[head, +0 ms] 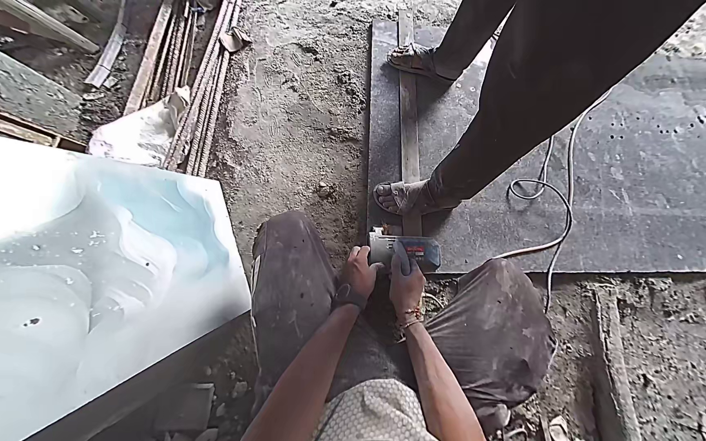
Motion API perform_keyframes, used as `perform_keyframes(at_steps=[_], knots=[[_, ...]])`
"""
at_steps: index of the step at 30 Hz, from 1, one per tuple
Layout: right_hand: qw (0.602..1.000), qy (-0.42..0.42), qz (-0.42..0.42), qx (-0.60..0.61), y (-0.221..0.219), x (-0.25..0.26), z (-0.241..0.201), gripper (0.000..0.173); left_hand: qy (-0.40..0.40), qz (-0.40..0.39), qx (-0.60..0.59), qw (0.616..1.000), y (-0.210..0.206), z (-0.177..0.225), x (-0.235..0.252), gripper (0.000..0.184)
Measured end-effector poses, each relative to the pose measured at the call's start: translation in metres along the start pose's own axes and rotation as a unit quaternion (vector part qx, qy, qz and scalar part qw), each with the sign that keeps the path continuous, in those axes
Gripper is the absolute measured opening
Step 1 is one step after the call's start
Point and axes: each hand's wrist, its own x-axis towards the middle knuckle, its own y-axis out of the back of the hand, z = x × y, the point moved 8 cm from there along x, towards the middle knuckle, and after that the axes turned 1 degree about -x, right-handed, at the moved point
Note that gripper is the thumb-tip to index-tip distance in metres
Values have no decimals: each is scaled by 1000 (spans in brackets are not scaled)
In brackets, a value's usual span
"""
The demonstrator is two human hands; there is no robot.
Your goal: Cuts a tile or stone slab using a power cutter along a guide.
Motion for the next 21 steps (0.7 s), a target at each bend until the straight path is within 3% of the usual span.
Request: perform_keyframes(at_steps=[21], knots=[[1000,20,0,-7,-2,11,-10,38,3,9,-6,1000,5,6,9,54]])
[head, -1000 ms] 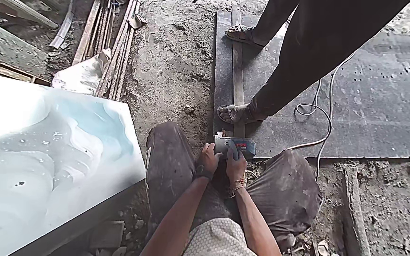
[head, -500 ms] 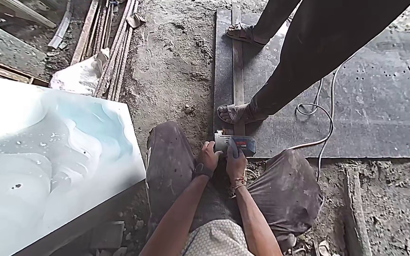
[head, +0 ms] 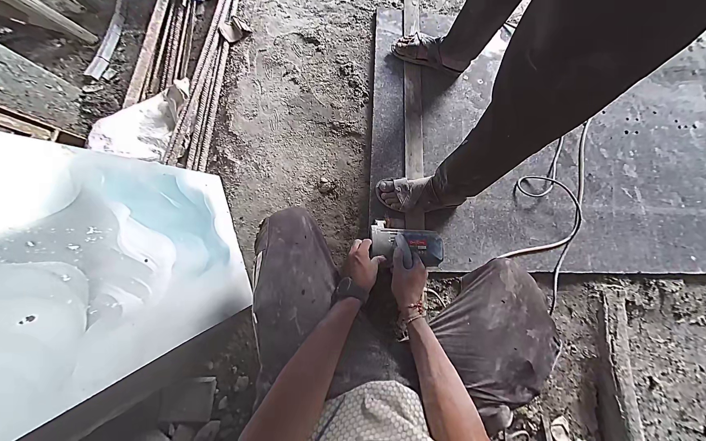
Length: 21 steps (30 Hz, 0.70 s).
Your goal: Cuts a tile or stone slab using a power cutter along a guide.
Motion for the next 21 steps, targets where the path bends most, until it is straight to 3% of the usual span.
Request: perform_keyframes(at_steps=[21], knots=[[1000,16,-23,-6,1,12,-13,44,7,2,12,1000,5,8,12,53]])
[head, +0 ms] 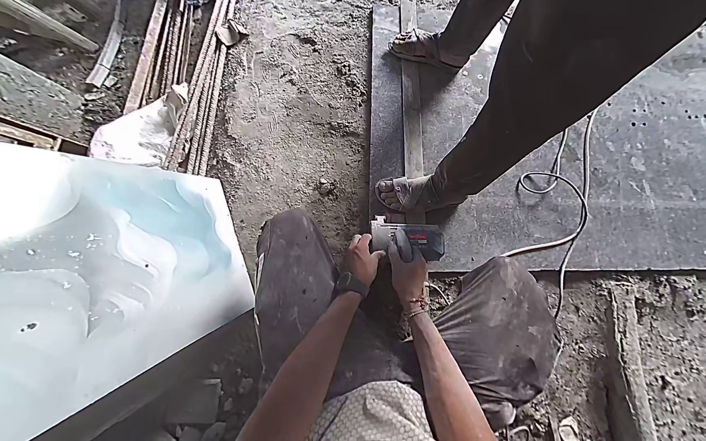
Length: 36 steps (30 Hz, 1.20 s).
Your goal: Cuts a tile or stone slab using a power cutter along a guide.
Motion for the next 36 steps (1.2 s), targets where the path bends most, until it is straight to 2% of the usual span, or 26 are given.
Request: perform_keyframes(at_steps=[9,30,36], knots=[[1000,5,-25,4,-1,7,-6,46,1,-2,-2,1000,3,4,5,52],[999,-17,-34,-29,-3,14,-10,31,-3,1,-1,1000,7,8,12,53],[1000,-3,-11,-11,-5,17,-9,49,6,-8,9,1000,8,9,14,52]])
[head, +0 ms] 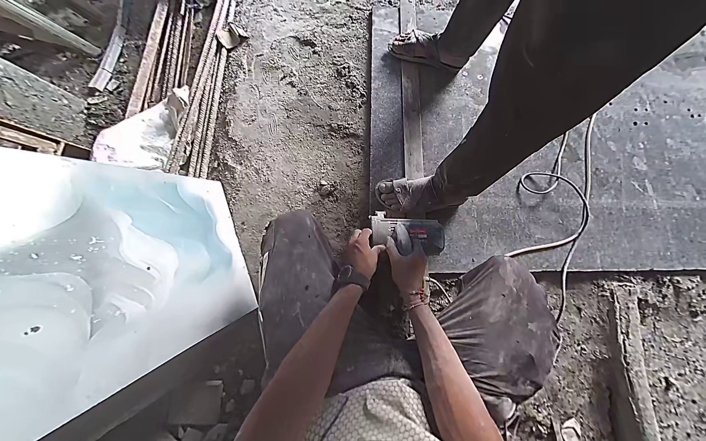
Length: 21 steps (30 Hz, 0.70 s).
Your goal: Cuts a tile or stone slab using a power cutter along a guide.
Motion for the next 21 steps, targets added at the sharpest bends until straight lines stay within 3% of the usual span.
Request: perform_keyframes(at_steps=[10,16,18,21], knots=[[1000,-7,4,-19,1,3,-1,57,3,-7,2,1000,1,3,2,52],[988,-14,-89,-122,10,3,-1,77,-28,37,-7,999,-7,-6,5,51],[997,0,-66,-48,48,-8,-7,66,-56,57,-9,997,-7,-5,3,50],[985,129,69,91,163,-55,-25,34,-36,25,2,999,-4,-1,7,51]])
